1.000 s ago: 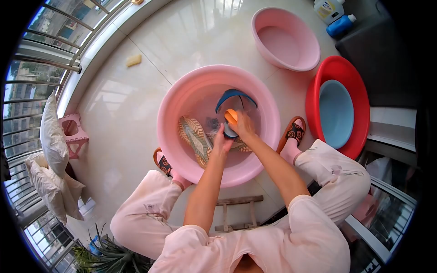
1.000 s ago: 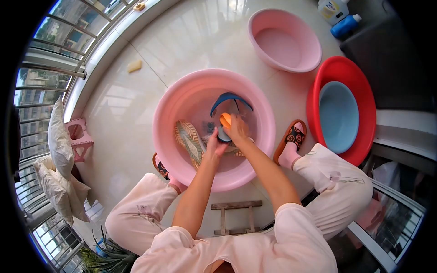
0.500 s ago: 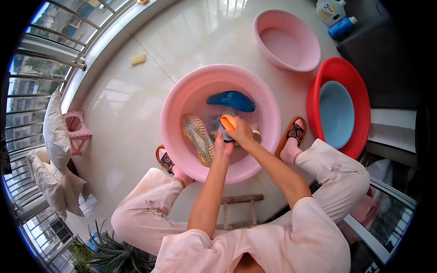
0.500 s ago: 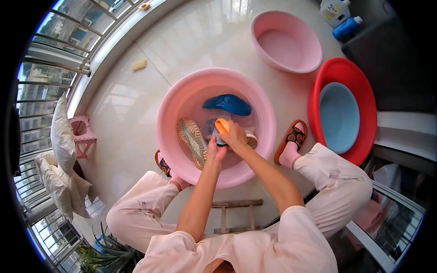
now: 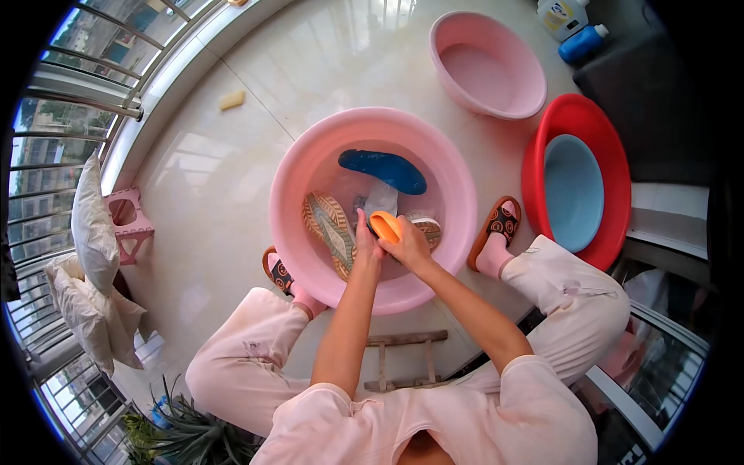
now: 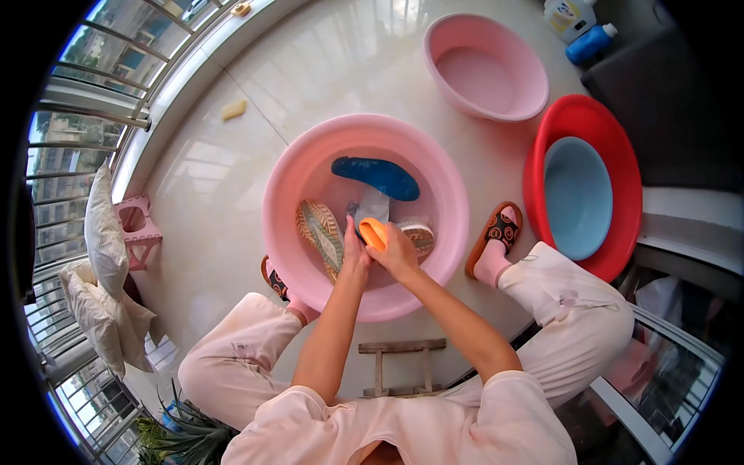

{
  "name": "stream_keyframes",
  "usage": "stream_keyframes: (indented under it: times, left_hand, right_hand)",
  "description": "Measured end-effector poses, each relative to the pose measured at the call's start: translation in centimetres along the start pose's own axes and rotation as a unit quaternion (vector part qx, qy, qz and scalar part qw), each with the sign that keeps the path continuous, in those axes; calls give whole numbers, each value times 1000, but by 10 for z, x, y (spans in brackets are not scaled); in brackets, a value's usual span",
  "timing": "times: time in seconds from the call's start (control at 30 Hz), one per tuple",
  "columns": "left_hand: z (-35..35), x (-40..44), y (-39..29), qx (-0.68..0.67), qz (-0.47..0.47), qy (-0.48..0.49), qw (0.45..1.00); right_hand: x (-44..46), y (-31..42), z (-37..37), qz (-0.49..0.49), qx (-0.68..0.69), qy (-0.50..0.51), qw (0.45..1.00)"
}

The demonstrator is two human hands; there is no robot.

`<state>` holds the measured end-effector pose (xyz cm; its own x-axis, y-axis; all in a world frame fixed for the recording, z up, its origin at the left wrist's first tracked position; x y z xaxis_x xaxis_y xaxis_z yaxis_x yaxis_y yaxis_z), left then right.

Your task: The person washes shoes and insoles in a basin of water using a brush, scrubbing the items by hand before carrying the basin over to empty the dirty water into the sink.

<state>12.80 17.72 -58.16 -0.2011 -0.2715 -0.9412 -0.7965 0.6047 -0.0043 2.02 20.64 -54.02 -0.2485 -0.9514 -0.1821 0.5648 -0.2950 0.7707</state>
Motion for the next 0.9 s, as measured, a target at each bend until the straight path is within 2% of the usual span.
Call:
stream_keyframes:
  times: [0.1, 0.13, 0.23, 0.4, 0.5, 0.6, 0.7, 0.8, 0.9]
  left_hand:
    - [35, 49, 21, -42, -99, 15, 994]
    - [33, 36, 28, -57, -107, -8, 993]
    - [37, 11, 40, -62, -137, -13, 989]
    - [27, 12, 15, -97, -62, -1, 993]
    - [35, 9, 30, -15, -157, -127, 979]
    - [69, -2, 40, 116, -257, -197, 939]
    - [79, -18, 56, 107, -301, -202, 926]
    - [90, -56, 61, 205, -331, -246, 888]
    - [121, -76, 62, 210, -348, -249, 879]
  right_hand:
    - [31, -17, -13, 27, -65, -34, 997]
    - [45, -17, -16, 73, -88, -52, 992]
    - [69, -26, -31, 58, -146, -46, 987]
    - [21, 2, 8, 61, -24, 77, 995]
    - [34, -9, 5, 91, -71, 82, 990]
    - [47, -16, -8, 124, -133, 125, 975]
    - [55, -29, -21, 140, -179, 108, 968]
    - [67, -42, -39, 150, -197, 88, 965]
    - [80, -33, -34, 171, -216, 70, 959]
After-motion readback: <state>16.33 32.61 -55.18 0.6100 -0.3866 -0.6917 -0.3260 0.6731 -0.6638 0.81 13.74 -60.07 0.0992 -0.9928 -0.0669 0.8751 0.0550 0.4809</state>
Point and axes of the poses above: each hand's wrist, its own x-axis towards the middle knuckle, its own z-axis out of the back of the hand, y = z × x, the point moved 1 cm from there along x, towards the middle knuckle, and after that the axes turned 15 degrees about -y, right-handed, at the moved point
